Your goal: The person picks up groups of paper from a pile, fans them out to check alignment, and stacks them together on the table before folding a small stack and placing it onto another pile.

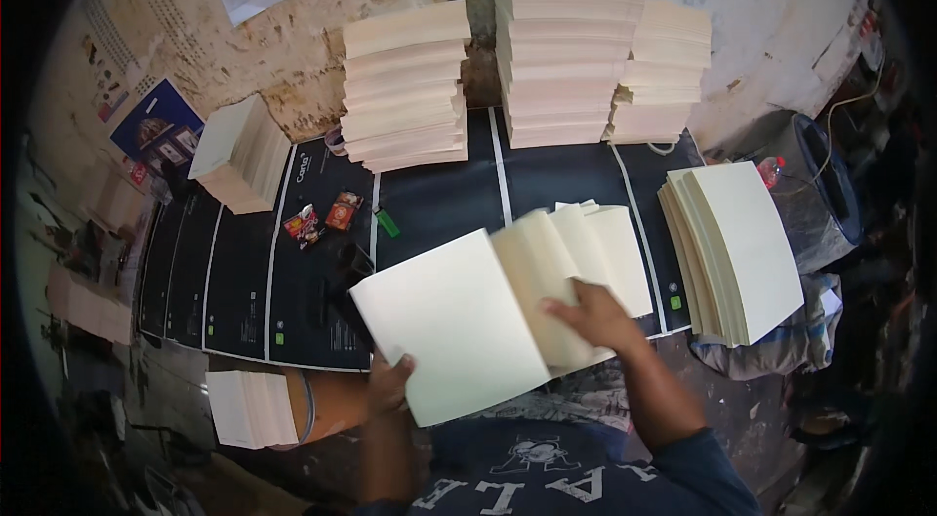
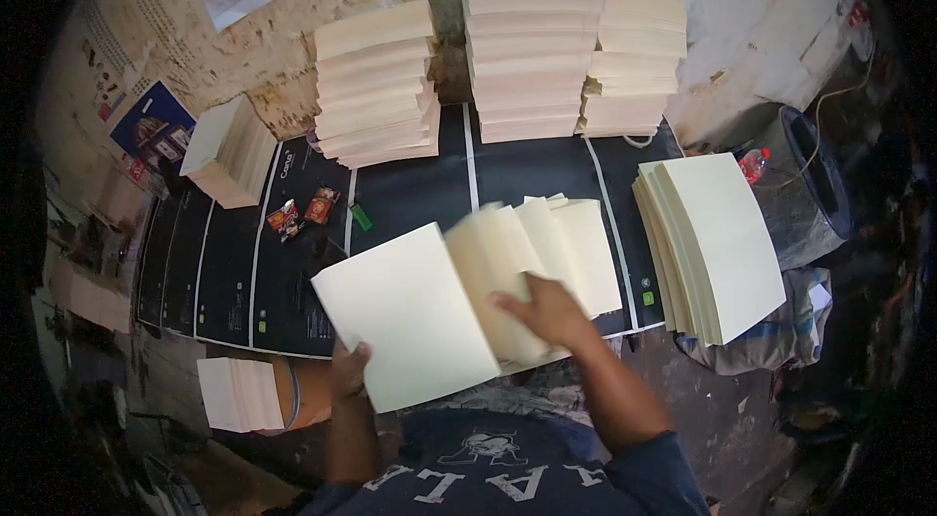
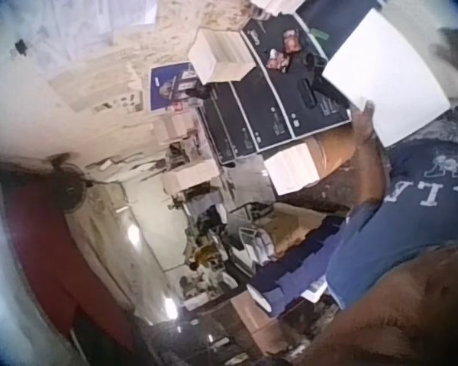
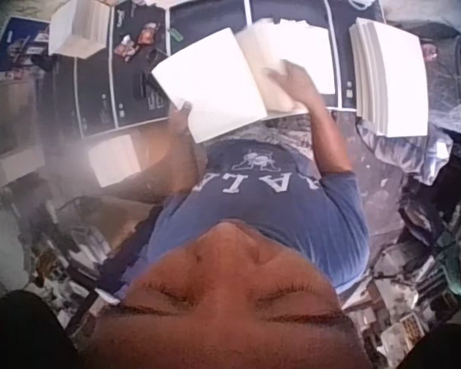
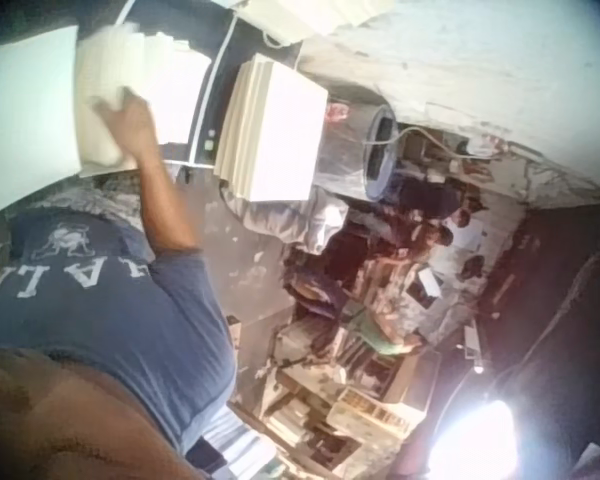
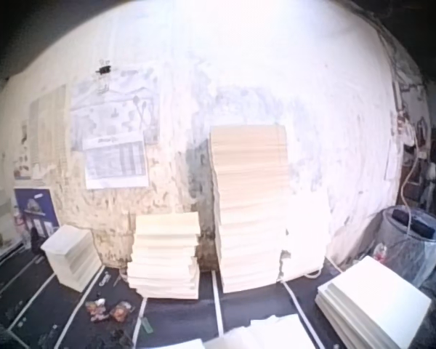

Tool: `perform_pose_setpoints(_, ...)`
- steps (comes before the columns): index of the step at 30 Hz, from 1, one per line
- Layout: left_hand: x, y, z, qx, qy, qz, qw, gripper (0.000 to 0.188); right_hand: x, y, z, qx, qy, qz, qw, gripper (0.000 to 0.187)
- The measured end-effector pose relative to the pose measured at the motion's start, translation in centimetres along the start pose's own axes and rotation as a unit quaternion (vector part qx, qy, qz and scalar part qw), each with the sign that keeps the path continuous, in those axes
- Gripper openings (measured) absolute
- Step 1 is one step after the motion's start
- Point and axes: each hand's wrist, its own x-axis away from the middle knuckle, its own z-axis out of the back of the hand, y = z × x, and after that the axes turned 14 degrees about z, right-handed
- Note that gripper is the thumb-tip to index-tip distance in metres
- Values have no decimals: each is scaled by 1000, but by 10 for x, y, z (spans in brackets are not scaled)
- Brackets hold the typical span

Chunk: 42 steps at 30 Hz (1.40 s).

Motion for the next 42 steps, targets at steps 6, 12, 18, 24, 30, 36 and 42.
perform_pose_setpoints(6,2,-1,15,-53,68,-54,995,59,-8,12,14,-92,45,-46,994,40)
perform_pose_setpoints(12,4,10,17,-1,62,-36,997,64,-11,83,-63,446,114,83,884,54)
perform_pose_setpoints(18,-2,6,-4,-21,34,-24,999,64,-18,125,-48,413,142,41,899,52)
perform_pose_setpoints(24,-11,-4,-12,-16,-3,-16,1000,64,5,170,4,418,116,-38,900,58)
perform_pose_setpoints(30,-18,-19,-21,-44,-21,-4,999,62,13,35,-9,103,218,151,959,59)
perform_pose_setpoints(36,-10,-12,-11,-34,12,-2,999,62,19,17,23,8,97,-90,991,58)
perform_pose_setpoints(42,-17,-23,-4,-44,-5,-36,998,63,22,3,-3,-40,-34,-44,998,75)
